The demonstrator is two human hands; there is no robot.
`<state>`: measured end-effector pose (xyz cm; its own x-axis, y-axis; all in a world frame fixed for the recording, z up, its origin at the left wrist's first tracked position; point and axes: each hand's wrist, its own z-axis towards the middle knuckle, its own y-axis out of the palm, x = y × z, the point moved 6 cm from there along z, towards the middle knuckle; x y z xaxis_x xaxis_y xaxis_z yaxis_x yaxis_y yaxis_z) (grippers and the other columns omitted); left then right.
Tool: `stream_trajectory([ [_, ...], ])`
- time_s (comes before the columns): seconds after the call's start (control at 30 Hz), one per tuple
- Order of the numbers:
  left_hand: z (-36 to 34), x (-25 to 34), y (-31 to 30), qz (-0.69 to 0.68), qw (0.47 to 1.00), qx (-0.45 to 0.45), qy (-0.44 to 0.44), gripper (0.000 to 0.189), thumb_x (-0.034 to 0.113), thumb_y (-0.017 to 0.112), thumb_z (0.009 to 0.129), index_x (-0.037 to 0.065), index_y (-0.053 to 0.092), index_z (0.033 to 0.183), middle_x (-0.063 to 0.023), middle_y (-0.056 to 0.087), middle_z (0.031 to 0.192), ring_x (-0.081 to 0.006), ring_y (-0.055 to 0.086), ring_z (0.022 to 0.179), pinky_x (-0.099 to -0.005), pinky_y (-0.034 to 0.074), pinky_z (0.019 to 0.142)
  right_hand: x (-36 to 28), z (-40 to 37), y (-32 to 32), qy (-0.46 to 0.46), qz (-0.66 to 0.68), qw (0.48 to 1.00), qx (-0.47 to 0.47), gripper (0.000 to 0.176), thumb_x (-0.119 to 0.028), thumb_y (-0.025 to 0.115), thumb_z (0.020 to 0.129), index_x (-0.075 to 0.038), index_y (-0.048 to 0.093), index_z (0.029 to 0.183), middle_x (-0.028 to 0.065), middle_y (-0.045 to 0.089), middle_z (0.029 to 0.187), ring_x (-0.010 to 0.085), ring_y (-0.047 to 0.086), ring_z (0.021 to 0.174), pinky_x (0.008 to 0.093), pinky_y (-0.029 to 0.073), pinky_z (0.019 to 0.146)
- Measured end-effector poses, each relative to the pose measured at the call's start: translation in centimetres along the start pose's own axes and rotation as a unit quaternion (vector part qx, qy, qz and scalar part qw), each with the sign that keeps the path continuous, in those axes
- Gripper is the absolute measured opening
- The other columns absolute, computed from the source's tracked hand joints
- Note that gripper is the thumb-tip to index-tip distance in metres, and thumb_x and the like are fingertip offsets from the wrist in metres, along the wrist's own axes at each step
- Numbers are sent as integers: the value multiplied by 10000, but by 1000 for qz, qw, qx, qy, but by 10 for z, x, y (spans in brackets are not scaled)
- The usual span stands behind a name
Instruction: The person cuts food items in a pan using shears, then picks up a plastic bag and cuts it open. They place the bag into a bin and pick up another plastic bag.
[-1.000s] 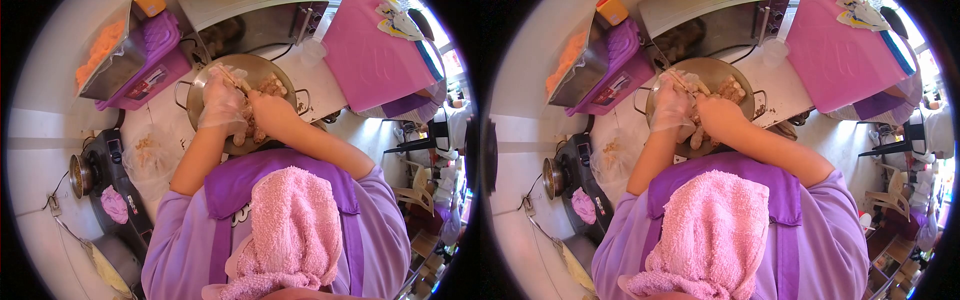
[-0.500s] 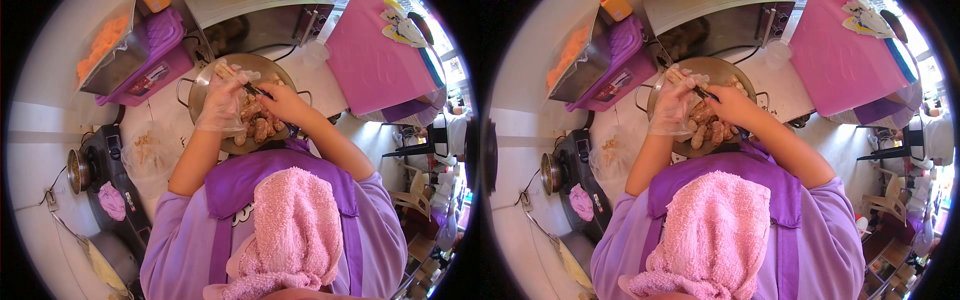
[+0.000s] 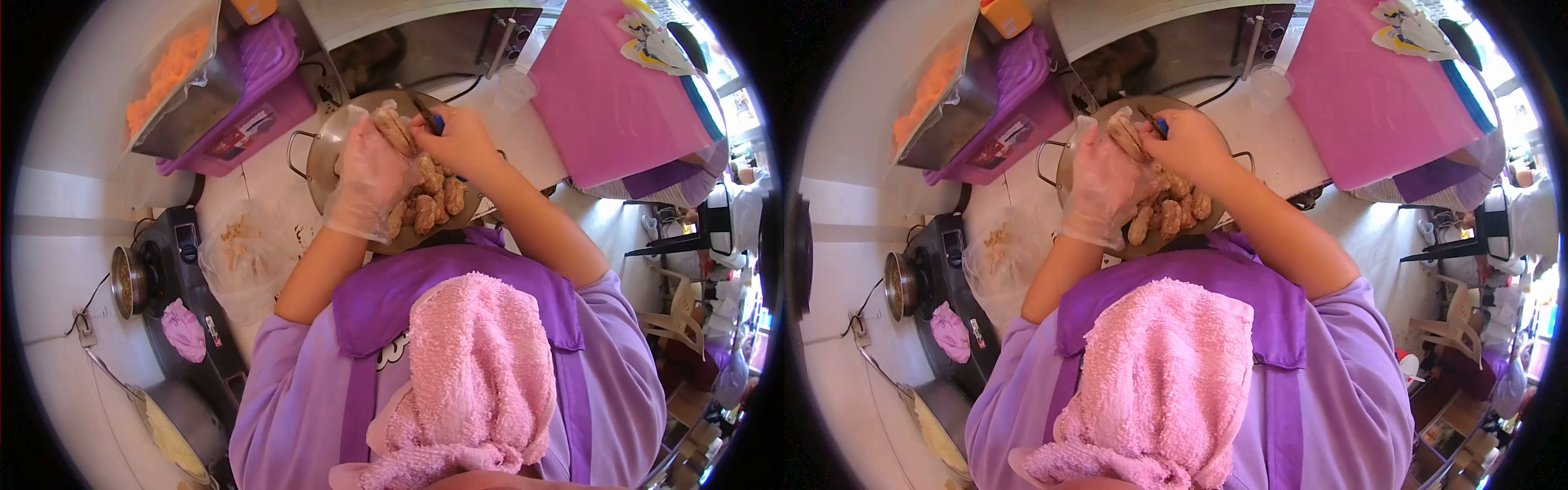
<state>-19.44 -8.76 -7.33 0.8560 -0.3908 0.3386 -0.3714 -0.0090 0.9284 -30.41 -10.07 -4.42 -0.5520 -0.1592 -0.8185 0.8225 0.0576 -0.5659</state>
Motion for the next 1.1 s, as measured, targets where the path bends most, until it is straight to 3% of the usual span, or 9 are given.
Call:
stream_trajectory([
  [0.17, 17, -12, -35, 44, 998, -9, 33, 356, 302, 361, 911, 37, 434, 1139, -127, 517, 1110, -251, 486, 1057, -386, 336, 970, -12, -5, 6, -14, -69, 997, 16, 249, -248, 588, 724, 1, 595, 730, 200, 572, 674, 369, 551, 647, 405, 441, 593],
  [0.33, 12, -13, -24, 82, 994, 5, 77, 271, 233, 392, 920, 46, 466, 1103, -94, 529, 1092, -208, 500, 1028, -346, 358, 954, -5, -2, 8, -45, -95, 994, 30, 226, -226, 593, 690, -3, 590, 726, 202, 577, 694, 381, 550, 669, 423, 438, 608],
  [0.4, 11, -13, -24, 97, 992, 7, 82, 243, 209, 403, 920, 50, 479, 1087, -83, 539, 1074, -195, 506, 1016, -334, 364, 948, 7, 1, 12, -10, -20, 1000, 8, 214, -209, 592, 688, 3, 579, 714, 189, 573, 655, 322, 567, 609, 394, 440, 589],
  [0.47, 5, -14, -20, 106, 992, 44, 44, 224, 246, 415, 914, 75, 497, 1034, -44, 546, 951, -159, 516, 873, -301, 421, 781, 16, 3, 13, 29, 32, 999, -16, 203, -200, 592, 693, 2, 578, 710, 162, 569, 628, 266, 556, 574, 371, 435, 567],
  [0.53, 14, -12, -39, 94, 993, 61, 33, 230, 250, 409, 918, 76, 493, 1043, -50, 542, 941, -162, 517, 849, -298, 426, 747, 31, 7, 16, 68, 85, 993, -39, 193, -191, 591, 698, 1, 577, 705, 135, 564, 600, 211, 545, 540, 348, 430, 545],
  [0.6, 13, -9, -46, 83, 993, 78, 19, 236, 254, 403, 921, 78, 489, 1053, -56, 538, 930, -165, 518, 825, -295, 431, 713, 47, 12, 15, 74, 149, 986, -32, 140, -177, 612, 724, -52, 588, 782, -5, 528, 589, 94, 477, 521, 247, 391, 495],
  [0.73, 7, -2, -40, 139, 986, 83, 42, 270, 241, 364, 928, 53, 484, 1081, -73, 564, 951, -181, 559, 876, -334, 434, 804, 42, 6, 6, 145, 257, 952, -81, 163, -187, 629, 721, -55, 599, 812, -13, 515, 584, 95, 479, 514, 252, 398, 497],
  [0.9, 0, -5, -10, 233, 963, 69, 117, 251, 248, 366, 929, 59, 476, 1054, -53, 545, 926, -167, 542, 867, -321, 422, 821, 9, -2, 3, 48, 84, 994, -42, 251, -263, 637, 687, -18, 632, 743, 109, 596, 599, 196, 577, 552, 329, 443, 549],
  [1.1, 6, -11, -20, 255, 959, -7, 122, 258, 267, 406, 932, 50, 473, 1055, -53, 538, 1007, -162, 521, 955, -307, 405, 871, 10, -2, 5, 31, 38, 999, -13, 254, -235, 622, 667, 13, 607, 722, 175, 581, 622, 288, 581, 591, 352, 448, 577],
])
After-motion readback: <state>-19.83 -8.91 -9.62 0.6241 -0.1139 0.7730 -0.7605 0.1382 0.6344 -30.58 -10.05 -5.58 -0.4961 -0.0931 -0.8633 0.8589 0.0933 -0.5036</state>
